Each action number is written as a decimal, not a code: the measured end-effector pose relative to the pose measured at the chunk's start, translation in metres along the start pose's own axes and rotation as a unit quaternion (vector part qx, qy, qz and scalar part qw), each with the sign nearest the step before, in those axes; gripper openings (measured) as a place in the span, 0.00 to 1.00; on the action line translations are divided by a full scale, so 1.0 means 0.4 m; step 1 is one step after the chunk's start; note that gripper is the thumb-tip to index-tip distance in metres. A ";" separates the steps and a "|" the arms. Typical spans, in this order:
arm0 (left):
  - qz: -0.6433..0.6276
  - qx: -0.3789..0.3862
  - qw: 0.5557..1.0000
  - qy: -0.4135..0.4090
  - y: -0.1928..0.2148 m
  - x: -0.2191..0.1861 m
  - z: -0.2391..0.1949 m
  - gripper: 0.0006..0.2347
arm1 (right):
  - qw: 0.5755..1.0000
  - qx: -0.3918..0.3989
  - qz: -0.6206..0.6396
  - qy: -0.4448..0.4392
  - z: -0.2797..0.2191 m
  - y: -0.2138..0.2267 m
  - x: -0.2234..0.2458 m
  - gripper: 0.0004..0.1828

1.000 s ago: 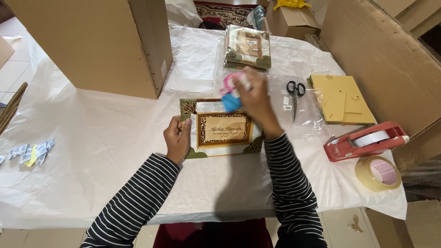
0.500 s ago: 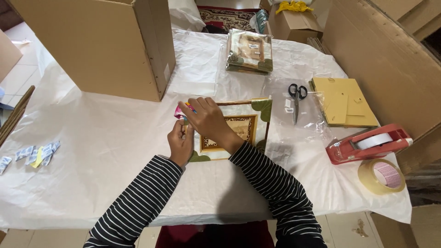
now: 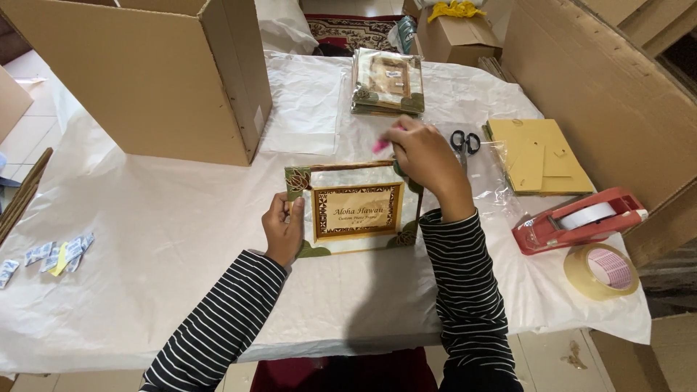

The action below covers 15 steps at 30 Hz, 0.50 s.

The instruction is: The person wraps a photo frame in clear plastic, secures it with tape, and sets it aside. Then they pick up another photo frame, wipe its front and back surfaces with a cloth, and place it on the table. The workspace includes scissors, tape, and other frames.

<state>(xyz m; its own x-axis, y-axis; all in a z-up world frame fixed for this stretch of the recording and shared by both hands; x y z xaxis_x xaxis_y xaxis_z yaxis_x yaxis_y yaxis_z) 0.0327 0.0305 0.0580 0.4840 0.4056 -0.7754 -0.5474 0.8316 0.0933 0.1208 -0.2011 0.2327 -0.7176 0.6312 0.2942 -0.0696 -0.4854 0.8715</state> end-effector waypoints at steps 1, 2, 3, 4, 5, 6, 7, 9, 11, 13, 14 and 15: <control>-0.001 0.000 1.000 0.001 -0.001 0.004 -0.001 0.05 | 1.000 0.001 -0.001 -0.001 0.006 -0.019 -0.024 0.14; 0.002 0.001 1.000 0.000 -0.001 0.008 -0.002 0.06 | 0.999 0.026 0.029 -0.015 0.011 -0.047 -0.053 0.13; 0.005 0.000 1.000 -0.001 -0.001 0.012 -0.001 0.06 | 0.997 0.051 0.059 -0.029 0.018 -0.074 -0.081 0.12; 0.004 0.000 1.000 0.000 -0.001 0.009 -0.001 0.06 | 0.997 0.052 0.058 -0.029 0.025 -0.099 -0.097 0.12; 0.002 -0.002 1.000 -0.001 0.000 0.006 0.000 0.06 | 0.994 0.071 0.056 -0.059 0.031 -0.131 -0.122 0.15; 0.001 -0.003 1.000 -0.002 0.001 0.003 0.000 0.06 | 0.990 0.090 0.055 -0.090 0.037 -0.163 -0.147 0.18; 0.002 -0.004 1.000 -0.002 0.001 0.005 0.001 0.06 | 0.990 0.090 0.055 -0.089 0.040 -0.160 -0.122 0.18; 0.004 -0.009 1.000 0.000 0.000 0.009 0.002 0.06 | 0.998 0.043 0.016 -0.040 0.050 -0.136 -0.058 0.21; 0.004 -0.011 1.000 0.001 0.001 0.013 0.002 0.06 | 0.999 0.025 -0.004 -0.026 0.057 -0.159 -0.073 0.24; 0.003 -0.013 1.000 0.001 0.002 0.019 0.001 0.06 | 1.000 0.006 -0.023 -0.012 0.060 -0.167 -0.079 0.27; 0.003 -0.013 1.000 0.002 0.002 0.023 0.000 0.06 | 1.000 -0.005 -0.026 0.000 0.060 -0.163 -0.075 0.30; 0.003 -0.014 1.000 0.002 0.002 0.027 -0.001 0.06 | 0.999 -0.016 -0.030 0.011 0.060 -0.158 -0.071 0.34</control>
<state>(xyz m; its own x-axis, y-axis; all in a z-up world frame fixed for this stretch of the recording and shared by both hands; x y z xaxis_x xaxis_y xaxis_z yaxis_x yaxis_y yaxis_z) 0.0372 0.0354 0.0492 0.4779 0.4085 -0.7777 -0.5689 0.8185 0.0803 0.1622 -0.1739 0.1786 -0.7271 0.6457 0.2330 -0.1347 -0.4670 0.8739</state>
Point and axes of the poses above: each hand's wrist, its own z-axis towards the middle knuckle, its own y-axis out of the back of the hand, x = y × z, the point moved 7 cm from there along z, towards the middle knuckle, and after that the axes turned 6 degrees about z, right-handed, at the moved point
